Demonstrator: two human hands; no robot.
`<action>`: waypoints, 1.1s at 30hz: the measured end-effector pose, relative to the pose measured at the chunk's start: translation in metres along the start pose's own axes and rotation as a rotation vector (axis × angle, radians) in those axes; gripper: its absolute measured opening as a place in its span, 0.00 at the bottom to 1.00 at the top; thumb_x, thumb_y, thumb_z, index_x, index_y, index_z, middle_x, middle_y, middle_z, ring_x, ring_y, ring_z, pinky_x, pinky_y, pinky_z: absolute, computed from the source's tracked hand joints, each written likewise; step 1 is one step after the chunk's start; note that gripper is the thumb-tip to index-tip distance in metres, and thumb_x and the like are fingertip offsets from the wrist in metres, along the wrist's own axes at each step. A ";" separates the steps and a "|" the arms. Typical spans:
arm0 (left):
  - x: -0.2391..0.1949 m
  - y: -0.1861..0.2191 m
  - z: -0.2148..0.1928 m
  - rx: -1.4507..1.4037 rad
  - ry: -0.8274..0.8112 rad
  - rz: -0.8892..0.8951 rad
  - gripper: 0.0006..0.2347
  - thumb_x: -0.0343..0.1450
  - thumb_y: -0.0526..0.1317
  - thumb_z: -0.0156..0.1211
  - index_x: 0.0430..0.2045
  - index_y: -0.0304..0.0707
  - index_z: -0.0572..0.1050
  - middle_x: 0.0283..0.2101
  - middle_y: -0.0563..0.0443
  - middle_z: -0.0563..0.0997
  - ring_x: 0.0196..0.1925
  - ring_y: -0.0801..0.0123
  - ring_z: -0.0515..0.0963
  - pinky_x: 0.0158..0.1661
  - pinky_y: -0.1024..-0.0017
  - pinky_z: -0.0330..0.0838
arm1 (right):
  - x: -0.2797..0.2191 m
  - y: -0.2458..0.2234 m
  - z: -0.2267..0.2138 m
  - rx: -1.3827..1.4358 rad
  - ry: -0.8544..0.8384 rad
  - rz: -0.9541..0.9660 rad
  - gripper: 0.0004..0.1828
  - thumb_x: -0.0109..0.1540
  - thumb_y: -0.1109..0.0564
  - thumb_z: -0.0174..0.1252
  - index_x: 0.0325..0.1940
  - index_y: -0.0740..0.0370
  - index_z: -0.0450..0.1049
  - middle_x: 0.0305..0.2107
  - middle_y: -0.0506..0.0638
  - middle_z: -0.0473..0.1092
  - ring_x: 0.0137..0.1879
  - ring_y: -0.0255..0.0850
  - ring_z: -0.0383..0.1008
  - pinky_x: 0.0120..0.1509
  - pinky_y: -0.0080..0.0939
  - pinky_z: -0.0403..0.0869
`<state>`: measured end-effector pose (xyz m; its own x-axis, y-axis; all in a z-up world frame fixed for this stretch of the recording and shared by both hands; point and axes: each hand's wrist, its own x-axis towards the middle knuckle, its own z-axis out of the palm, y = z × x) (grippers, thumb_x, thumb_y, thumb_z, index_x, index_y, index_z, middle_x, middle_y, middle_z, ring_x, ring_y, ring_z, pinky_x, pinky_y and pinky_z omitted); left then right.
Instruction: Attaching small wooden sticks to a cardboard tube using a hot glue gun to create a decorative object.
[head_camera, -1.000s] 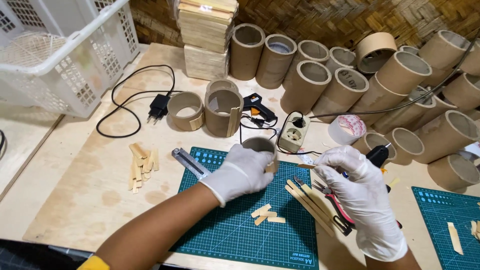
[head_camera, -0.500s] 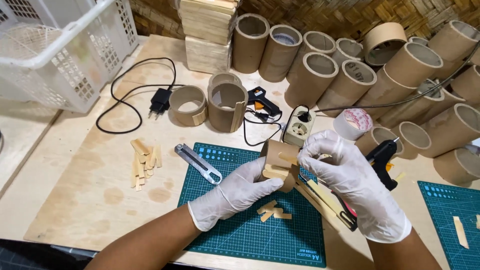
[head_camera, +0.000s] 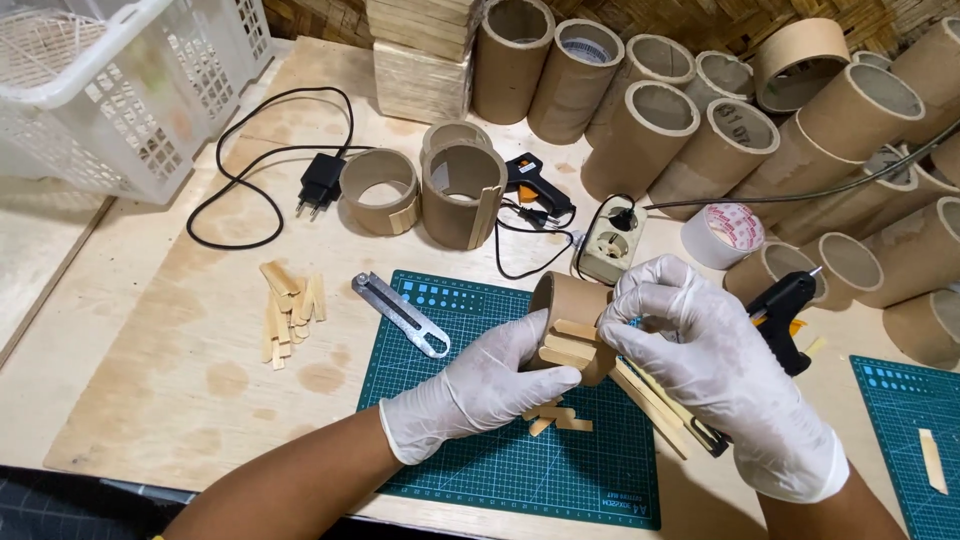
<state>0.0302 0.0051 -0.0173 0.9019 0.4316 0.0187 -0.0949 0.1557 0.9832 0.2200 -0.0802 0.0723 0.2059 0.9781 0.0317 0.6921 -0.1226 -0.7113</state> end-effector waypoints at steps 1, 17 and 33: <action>-0.001 0.003 0.000 0.014 -0.010 -0.008 0.27 0.69 0.44 0.56 0.65 0.41 0.63 0.61 0.46 0.77 0.62 0.63 0.77 0.60 0.65 0.73 | -0.001 -0.004 0.001 -0.035 0.017 0.038 0.07 0.57 0.53 0.68 0.28 0.57 0.84 0.37 0.43 0.73 0.42 0.33 0.76 0.50 0.34 0.71; 0.000 -0.007 0.001 -0.014 -0.005 0.074 0.25 0.70 0.43 0.53 0.64 0.39 0.64 0.60 0.45 0.76 0.61 0.63 0.76 0.60 0.64 0.72 | -0.003 -0.017 0.005 -0.146 0.047 0.003 0.08 0.57 0.52 0.66 0.24 0.55 0.82 0.36 0.41 0.73 0.44 0.33 0.76 0.54 0.37 0.69; 0.003 -0.017 0.000 -0.105 -0.019 0.204 0.28 0.75 0.55 0.44 0.65 0.32 0.64 0.62 0.41 0.74 0.64 0.59 0.74 0.65 0.64 0.67 | 0.001 -0.006 0.002 -0.359 0.002 -0.230 0.05 0.59 0.50 0.65 0.34 0.50 0.83 0.38 0.43 0.74 0.44 0.39 0.78 0.51 0.40 0.73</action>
<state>0.0344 0.0034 -0.0342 0.8672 0.4470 0.2194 -0.3183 0.1589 0.9346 0.2144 -0.0782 0.0749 0.0197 0.9865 0.1627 0.9171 0.0470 -0.3960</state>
